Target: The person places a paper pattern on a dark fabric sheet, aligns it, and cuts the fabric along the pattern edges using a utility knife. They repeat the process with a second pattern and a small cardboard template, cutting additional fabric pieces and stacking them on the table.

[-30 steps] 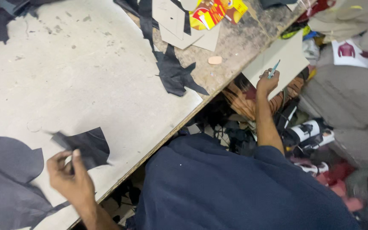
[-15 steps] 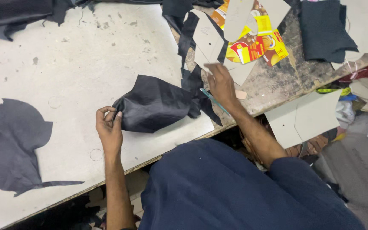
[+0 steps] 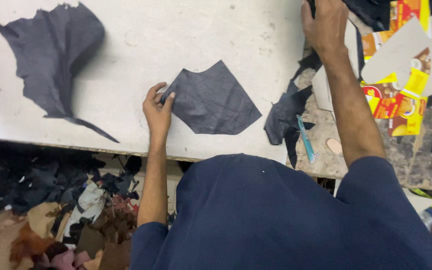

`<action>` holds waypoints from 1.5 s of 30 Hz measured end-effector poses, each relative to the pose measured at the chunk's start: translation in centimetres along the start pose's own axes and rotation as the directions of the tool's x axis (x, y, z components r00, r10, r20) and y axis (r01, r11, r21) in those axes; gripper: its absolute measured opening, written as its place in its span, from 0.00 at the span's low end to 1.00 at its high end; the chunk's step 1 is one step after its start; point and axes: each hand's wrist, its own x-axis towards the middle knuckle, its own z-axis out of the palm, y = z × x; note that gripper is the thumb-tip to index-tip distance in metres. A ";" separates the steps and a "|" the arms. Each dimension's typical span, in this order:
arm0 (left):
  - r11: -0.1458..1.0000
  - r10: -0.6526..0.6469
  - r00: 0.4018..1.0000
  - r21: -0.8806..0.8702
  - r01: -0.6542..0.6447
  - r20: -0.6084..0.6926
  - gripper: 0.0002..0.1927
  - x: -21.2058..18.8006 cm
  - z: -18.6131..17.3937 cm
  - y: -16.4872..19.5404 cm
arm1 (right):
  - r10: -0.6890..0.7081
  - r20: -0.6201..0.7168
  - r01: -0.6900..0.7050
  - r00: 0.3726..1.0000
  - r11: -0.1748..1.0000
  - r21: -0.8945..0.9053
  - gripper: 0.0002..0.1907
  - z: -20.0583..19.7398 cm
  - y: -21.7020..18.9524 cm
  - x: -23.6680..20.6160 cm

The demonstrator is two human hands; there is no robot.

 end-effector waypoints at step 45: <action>0.946 -0.104 0.989 0.319 0.066 0.104 0.11 1.6 -0.6 1.1 | 0.208 0.787 -0.648 0.581 0.703 0.293 0.27 -4.2 -24.8 -9.6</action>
